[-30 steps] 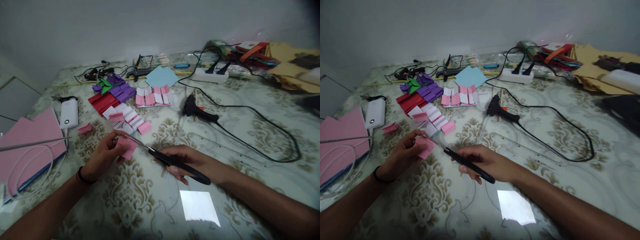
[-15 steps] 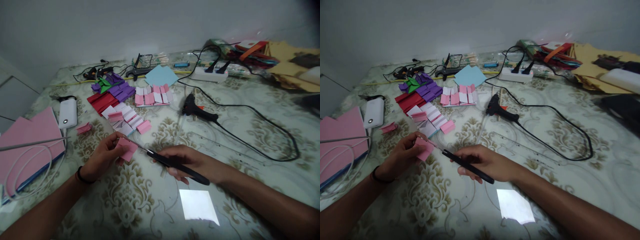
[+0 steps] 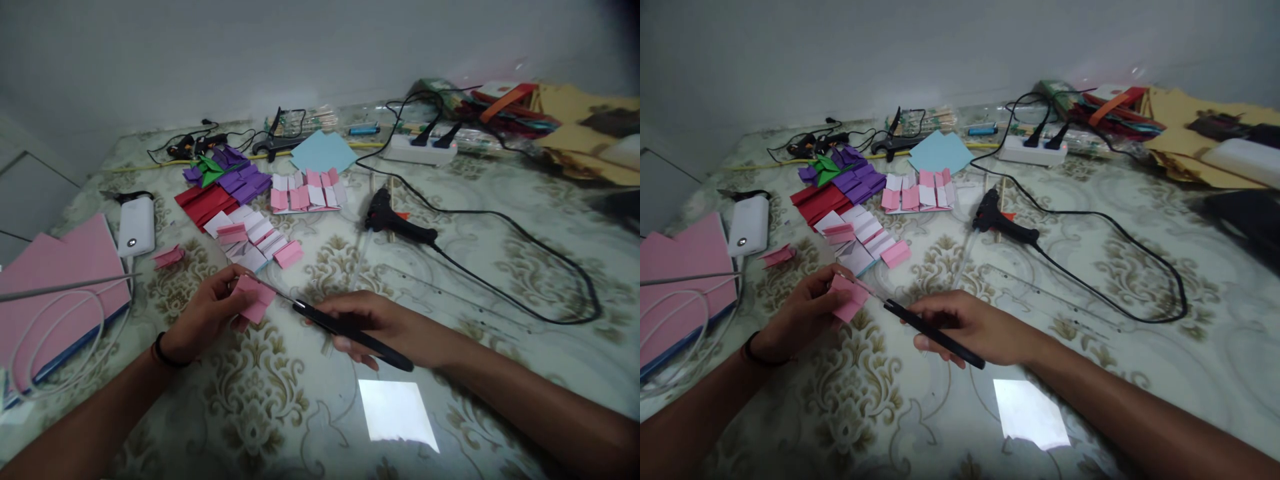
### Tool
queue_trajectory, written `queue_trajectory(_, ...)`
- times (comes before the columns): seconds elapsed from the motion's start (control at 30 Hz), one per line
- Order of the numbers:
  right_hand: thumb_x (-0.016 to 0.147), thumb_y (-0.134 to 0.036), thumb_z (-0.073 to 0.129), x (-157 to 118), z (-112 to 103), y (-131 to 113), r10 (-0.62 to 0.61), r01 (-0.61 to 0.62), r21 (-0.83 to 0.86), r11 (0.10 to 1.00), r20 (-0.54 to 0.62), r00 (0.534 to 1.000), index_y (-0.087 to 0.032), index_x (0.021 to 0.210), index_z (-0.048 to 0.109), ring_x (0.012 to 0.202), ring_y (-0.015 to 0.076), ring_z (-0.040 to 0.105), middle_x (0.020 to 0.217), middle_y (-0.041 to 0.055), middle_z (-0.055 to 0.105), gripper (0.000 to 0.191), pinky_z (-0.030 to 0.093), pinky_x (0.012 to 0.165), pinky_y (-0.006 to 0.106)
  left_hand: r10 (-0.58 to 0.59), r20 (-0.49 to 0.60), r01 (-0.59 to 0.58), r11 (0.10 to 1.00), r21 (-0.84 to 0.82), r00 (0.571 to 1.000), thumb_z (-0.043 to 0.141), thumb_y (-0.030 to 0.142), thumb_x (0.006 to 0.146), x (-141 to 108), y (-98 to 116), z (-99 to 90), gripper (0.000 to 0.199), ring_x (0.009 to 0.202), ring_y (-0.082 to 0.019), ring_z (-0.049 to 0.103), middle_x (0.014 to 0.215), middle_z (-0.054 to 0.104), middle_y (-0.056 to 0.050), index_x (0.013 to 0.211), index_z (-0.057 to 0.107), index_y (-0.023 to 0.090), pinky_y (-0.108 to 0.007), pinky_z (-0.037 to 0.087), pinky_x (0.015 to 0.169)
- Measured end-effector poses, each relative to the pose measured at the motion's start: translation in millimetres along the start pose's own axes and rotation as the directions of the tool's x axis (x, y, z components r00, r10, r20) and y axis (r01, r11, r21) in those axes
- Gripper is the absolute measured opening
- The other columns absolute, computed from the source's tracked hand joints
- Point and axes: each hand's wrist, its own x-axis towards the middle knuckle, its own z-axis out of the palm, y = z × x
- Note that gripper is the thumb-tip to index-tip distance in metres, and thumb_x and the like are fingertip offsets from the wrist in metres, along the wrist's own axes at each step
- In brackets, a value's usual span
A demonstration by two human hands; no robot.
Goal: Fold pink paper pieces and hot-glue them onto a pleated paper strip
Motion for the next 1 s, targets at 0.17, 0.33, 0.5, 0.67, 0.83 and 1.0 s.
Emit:
queue_trajectory(0.17, 0.086, -0.057, 0.074, 0.8, 0.4, 1.4, -0.012, 0.011, -0.019, 1.0, -0.004, 1.0, -0.012, 0.125, 0.065, 0.048, 0.003, 0.047, 0.063, -0.0051, 0.053, 0.06, 0.041, 0.043, 0.012, -0.002, -0.011, 0.002, 1.0, 0.002, 1.0, 0.084, 0.04, 0.076, -1.0, 2.1, 1.7, 0.033, 0.049, -0.005, 0.049, 0.068, 0.06, 0.003, 0.09, 0.065, 0.016, -0.015, 0.044, 0.043)
queue_trajectory(0.33, 0.086, -0.055, 0.074, 0.5, 2.2, -0.8, -0.029, 0.029, -0.029, 0.999, -0.008, 1.0, -0.012, 0.121, 0.066, 0.048, 0.0026, 0.045, 0.064, -0.0058, 0.051, 0.056, 0.038, 0.045, 0.014, -0.017, -0.012, 0.017, 1.0, 0.001, 1.0, 0.081, 0.039, 0.079, -2.6, 6.0, 3.7, 0.03, 0.048, -0.004, 0.049, 0.069, 0.063, 0.002, 0.091, 0.065, 0.016, -0.014, 0.042, 0.043)
queue_trajectory(0.5, 0.088, -0.051, 0.072, -0.2, 4.1, -4.8, -0.085, 0.084, -0.069, 0.994, -0.016, 0.996, -0.013, 0.115, 0.068, 0.052, 0.0025, 0.042, 0.065, -0.006, 0.048, 0.047, 0.032, 0.047, 0.014, -0.021, 0.002, 0.021, 1.0, 0.005, 1.0, 0.08, 0.039, 0.081, -2.8, 5.3, 2.1, 0.029, 0.046, -0.005, 0.047, 0.062, 0.058, 0.004, 0.091, 0.065, 0.017, -0.015, 0.042, 0.042)
queue_trajectory(0.67, 0.088, -0.048, 0.072, 0.0, 5.7, -7.4, -0.095, 0.093, -0.095, 0.991, -0.021, 0.995, -0.012, 0.114, 0.068, 0.058, 0.0032, 0.039, 0.069, -0.0057, 0.046, 0.044, 0.03, 0.051, 0.015, -0.025, 0.002, 0.025, 1.0, -0.004, 1.0, 0.081, 0.04, 0.079, -2.7, 4.6, 1.8, 0.031, 0.045, -0.005, 0.048, 0.063, 0.059, 0.004, 0.093, 0.064, 0.018, -0.014, 0.041, 0.042)
queue_trajectory(0.83, 0.089, -0.05, 0.071, 0.5, 4.7, -7.8, -0.085, 0.08, -0.141, 0.987, -0.03, 0.996, -0.012, 0.114, 0.069, 0.057, 0.0038, 0.039, 0.068, -0.0059, 0.045, 0.046, 0.029, 0.051, 0.017, -0.024, -0.003, 0.024, 1.0, -0.016, 1.0, 0.081, 0.04, 0.078, -3.2, 5.8, 3.7, 0.032, 0.045, -0.005, 0.048, 0.065, 0.061, 0.003, 0.093, 0.063, 0.018, -0.015, 0.041, 0.042)
queue_trajectory(1.0, 0.089, -0.049, 0.071, 1.6, 3.8, -6.5, -0.093, 0.084, -0.183, 0.98, -0.043, 0.995, -0.011, 0.113, 0.07, 0.054, 0.0034, 0.039, 0.065, -0.0066, 0.044, 0.045, 0.027, 0.049, 0.017, -0.03, -0.001, 0.03, 1.0, 0.002, 1.0, 0.08, 0.039, 0.08, -2.8, 5.5, 2.3, 0.031, 0.044, -0.005, 0.048, 0.062, 0.059, 0.004, 0.094, 0.064, 0.017, -0.015, 0.041, 0.042)
